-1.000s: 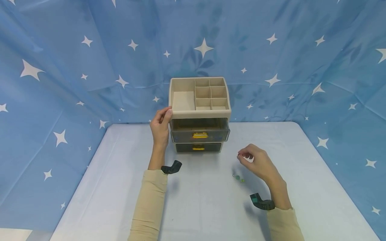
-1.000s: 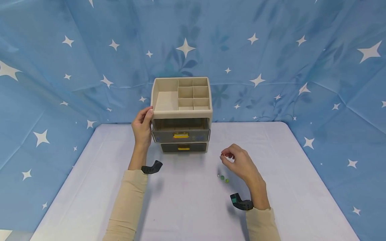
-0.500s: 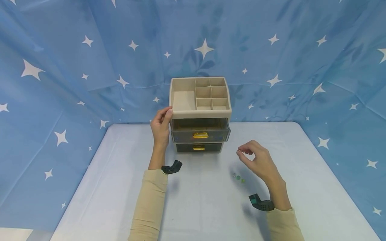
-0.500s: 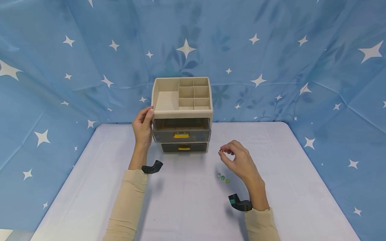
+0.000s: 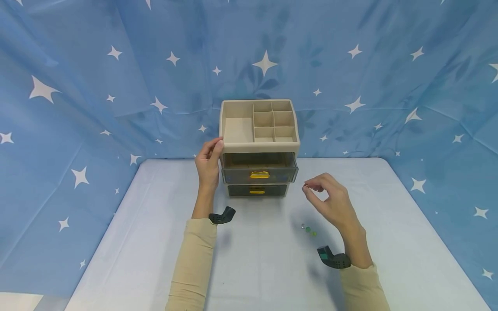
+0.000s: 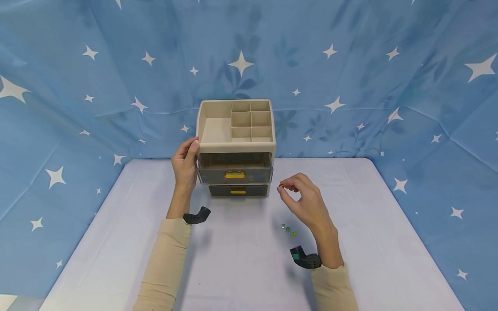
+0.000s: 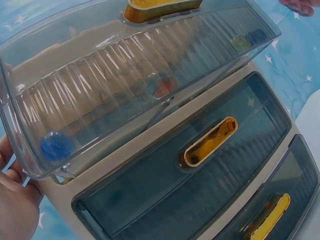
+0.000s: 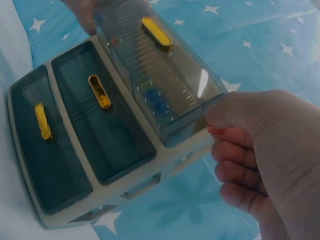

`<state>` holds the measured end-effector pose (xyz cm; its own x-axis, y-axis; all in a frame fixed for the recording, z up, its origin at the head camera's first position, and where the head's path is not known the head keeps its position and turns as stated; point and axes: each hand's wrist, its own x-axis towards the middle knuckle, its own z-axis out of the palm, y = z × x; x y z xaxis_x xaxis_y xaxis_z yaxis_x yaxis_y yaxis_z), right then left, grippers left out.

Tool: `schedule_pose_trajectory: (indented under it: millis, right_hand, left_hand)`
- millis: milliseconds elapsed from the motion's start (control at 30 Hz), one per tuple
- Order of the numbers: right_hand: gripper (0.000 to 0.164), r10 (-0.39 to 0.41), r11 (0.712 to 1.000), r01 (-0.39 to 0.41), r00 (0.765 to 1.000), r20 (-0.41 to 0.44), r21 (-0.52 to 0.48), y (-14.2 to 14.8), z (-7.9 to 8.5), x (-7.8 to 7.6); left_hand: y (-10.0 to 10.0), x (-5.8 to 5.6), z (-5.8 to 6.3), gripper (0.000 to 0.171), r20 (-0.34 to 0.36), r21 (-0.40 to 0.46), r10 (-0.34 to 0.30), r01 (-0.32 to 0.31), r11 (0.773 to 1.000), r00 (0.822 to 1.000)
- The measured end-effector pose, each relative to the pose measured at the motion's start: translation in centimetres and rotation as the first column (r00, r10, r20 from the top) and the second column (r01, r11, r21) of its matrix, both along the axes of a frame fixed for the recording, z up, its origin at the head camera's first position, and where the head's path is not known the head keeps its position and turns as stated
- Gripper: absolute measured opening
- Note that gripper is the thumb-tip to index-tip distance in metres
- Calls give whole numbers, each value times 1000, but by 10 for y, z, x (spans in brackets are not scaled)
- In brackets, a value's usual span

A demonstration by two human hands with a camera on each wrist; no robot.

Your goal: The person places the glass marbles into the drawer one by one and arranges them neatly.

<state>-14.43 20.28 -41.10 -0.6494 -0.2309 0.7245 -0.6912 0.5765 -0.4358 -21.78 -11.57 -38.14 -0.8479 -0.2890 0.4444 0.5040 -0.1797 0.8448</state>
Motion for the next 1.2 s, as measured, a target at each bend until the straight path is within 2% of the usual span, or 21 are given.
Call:
schedule_pose_trajectory:
  millis: [267,467,700,933,1033,1200]
  right_hand:
    - [20,-62,995,55,994,-87,-84,-14,12,-3]
    - [20,-65,990,46,988,-139,-136,-24,18,-10]
    - [22,-58,989,34,984,-171,-141,-35,22,-20]
    - [22,-87,991,70,986,-144,-115,-41,22,-25]
    - [21,-89,991,76,989,-116,-109,-41,23,-25]
    - [19,-78,992,69,993,-86,-105,-41,24,-24]
  left_hand:
    - [0,0,0,17,3,-3,-3,3,1000,1000]
    - [-1,0,-2,15,5,0,-3,3,1000,1000]
    - [-1,0,-2,17,14,12,-9,9,1000,1000]
    - [-2,-14,-16,28,10,24,-16,16,1000,1000]
    - [-3,-20,-21,26,11,37,-12,11,999,1000]
    - [-3,-21,-23,17,6,42,0,0,999,1000]
